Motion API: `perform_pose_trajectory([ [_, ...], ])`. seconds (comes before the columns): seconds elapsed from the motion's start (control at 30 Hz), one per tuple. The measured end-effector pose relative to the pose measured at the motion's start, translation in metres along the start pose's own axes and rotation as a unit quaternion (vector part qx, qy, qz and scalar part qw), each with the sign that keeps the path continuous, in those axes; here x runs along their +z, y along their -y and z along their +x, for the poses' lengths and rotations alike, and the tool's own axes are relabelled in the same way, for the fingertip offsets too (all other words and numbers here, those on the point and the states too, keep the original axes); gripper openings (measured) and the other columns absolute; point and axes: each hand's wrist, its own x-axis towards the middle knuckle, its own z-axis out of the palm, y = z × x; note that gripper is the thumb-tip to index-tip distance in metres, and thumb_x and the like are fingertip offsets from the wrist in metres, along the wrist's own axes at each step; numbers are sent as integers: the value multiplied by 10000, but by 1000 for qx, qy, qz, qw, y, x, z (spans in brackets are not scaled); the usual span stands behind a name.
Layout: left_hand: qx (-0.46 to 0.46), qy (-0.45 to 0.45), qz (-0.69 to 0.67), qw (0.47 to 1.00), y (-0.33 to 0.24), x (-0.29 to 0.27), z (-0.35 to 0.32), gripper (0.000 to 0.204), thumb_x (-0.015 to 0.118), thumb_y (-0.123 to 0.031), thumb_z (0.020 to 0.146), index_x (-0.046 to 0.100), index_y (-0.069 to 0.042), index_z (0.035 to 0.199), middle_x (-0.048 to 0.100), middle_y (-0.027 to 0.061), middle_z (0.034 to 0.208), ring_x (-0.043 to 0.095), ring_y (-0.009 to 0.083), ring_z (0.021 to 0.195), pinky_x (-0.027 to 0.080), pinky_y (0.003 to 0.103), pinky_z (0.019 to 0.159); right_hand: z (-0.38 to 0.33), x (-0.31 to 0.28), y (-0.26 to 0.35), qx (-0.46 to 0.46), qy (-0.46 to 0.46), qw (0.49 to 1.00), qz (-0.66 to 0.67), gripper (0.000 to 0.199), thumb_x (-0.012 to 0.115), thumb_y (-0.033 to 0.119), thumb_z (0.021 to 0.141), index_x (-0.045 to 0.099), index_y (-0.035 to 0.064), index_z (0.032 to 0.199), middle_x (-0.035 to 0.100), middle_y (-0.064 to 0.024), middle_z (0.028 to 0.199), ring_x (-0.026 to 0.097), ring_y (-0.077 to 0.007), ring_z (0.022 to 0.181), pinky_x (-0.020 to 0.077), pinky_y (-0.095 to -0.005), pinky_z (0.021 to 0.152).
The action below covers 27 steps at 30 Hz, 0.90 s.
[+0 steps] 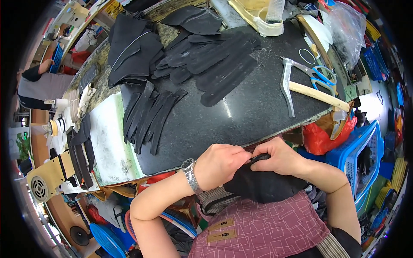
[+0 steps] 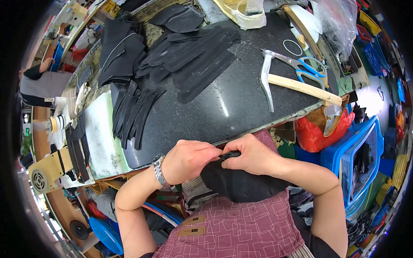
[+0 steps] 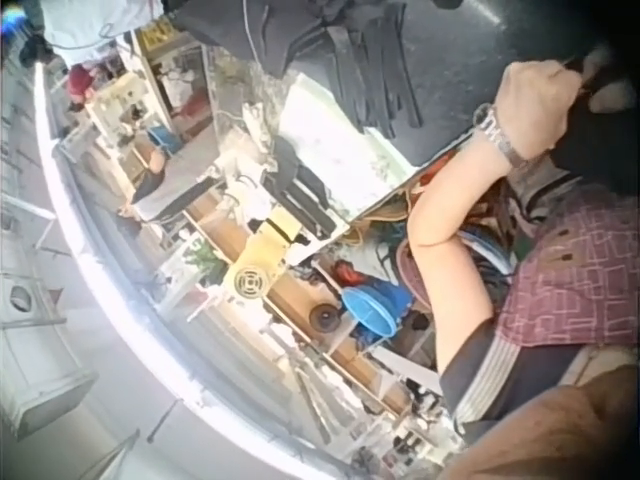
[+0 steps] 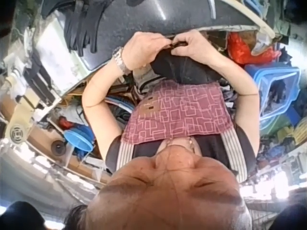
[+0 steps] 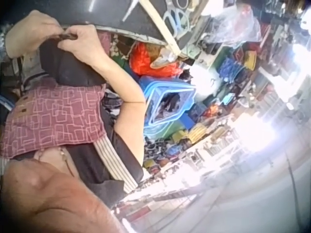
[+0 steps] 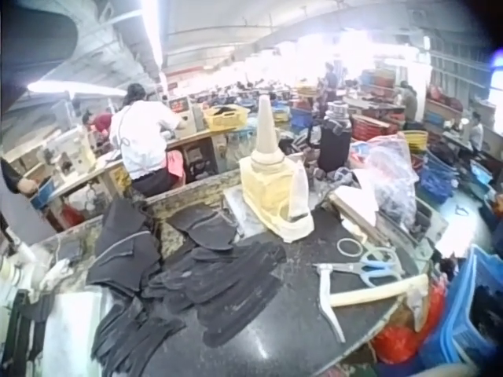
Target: The recorder is applying adhesive and hammering the edges of leather shoe components at a workbench.
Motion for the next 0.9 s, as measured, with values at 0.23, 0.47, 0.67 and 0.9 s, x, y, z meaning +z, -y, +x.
perform_pose_trajectory([
  [0.23, 15, 36, 30, 999, 3, -6, 6, 168, 606, -27, 696, 618, -31, 863, 633, 82, 773, 634, 247, 692, 519, 332, 589, 2, -1, 0, 0, -1, 1000, 10, 199, 676, 119, 731, 660, -19, 874, 620, -52, 676, 535, -64, 656, 437, -238, 620],
  [0.47, -14, 48, 100, 994, -6, -1, 13, 211, 589, -50, 671, 603, -24, 880, 576, 61, 725, 595, 235, 652, 506, 330, 561, 4, 2, -3, -40, -53, 997, -34, 179, 660, 98, 727, 642, -33, 849, 621, -112, 672, 560, -94, 639, 450, -265, 598],
  [0.67, -21, -78, 240, 967, -3, 26, 10, 228, 581, -84, 665, 587, -4, 879, 540, 64, 742, 576, 196, 642, 489, 290, 528, 11, 17, -7, -36, -147, 988, -20, 179, 658, 81, 711, 628, -35, 845, 623, -159, 712, 619, -170, 653, 465, -295, 595],
  [0.9, -26, -272, 131, 953, 10, -5, 10, 297, 717, 2, 635, 645, -43, 920, 602, 94, 806, 598, 239, 648, 492, 308, 543, 21, -1, 12, -51, -141, 988, -28, 167, 666, 94, 734, 638, -18, 854, 648, -131, 742, 644, -171, 679, 482, -287, 613],
])
